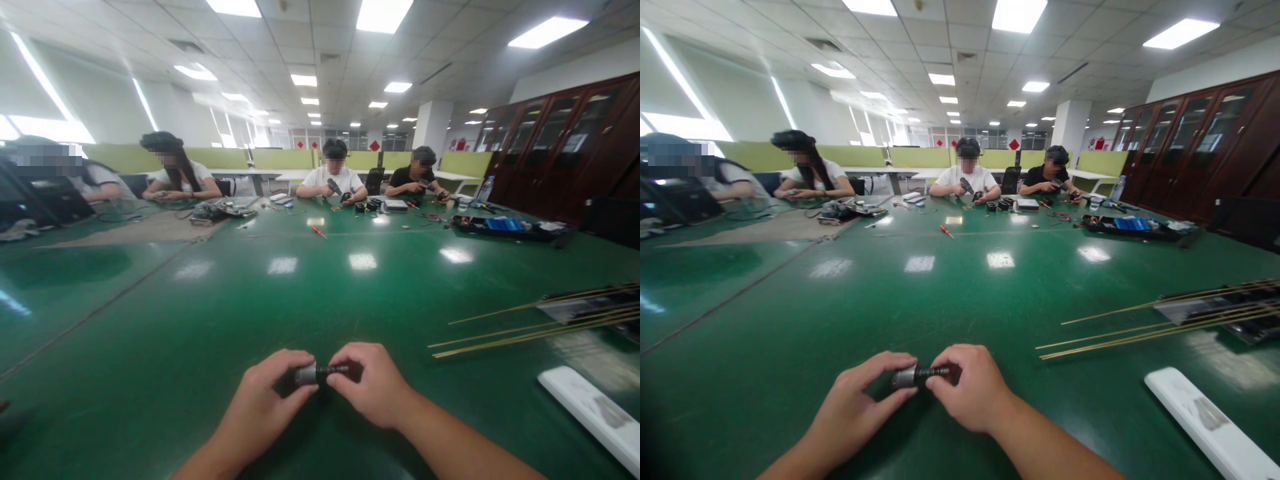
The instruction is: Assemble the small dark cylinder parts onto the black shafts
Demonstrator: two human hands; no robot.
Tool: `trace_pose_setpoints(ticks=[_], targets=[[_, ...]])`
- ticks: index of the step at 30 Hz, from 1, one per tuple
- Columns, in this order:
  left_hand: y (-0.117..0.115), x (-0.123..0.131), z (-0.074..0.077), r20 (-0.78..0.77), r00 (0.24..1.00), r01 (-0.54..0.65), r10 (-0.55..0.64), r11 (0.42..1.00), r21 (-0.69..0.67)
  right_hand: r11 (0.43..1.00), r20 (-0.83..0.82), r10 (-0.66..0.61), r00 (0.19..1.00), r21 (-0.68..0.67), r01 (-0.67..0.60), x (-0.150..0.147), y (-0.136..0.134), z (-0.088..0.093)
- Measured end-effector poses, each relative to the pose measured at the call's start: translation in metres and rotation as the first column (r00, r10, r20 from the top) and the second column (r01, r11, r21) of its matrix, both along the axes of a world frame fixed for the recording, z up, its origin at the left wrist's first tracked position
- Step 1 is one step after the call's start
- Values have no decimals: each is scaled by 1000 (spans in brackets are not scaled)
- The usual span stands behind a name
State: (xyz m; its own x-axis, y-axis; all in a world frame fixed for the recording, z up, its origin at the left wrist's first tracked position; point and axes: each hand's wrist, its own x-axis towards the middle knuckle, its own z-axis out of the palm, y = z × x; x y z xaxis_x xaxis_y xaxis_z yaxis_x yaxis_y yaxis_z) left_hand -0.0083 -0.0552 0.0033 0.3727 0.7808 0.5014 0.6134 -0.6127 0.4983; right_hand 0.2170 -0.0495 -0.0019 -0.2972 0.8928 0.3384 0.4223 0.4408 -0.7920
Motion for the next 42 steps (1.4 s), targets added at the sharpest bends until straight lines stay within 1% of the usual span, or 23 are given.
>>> trace_pose_setpoints(ticks=[12,21,28,35,42], targets=[[0,1,-1,0,1000,-1,1,1000,7,1000,-10,-4,1000,-1,4,1,1,-1],[-1,3,4,24,1000,12,-13,999,33,1000,-3,-2,1000,-11,2,1,2,-1],[1,0,1,1,1000,-8,8,1000,23,1000,-4,-4,1000,-12,4,2,1,0],[0,1,3,-6,1000,-18,18,1000,17,1000,0,-1,1000,-11,1,2,1,0],[0,1,2,0,1000,-3,3,1000,22,1000,-1,2,1000,-7,-2,3,1,-2]])
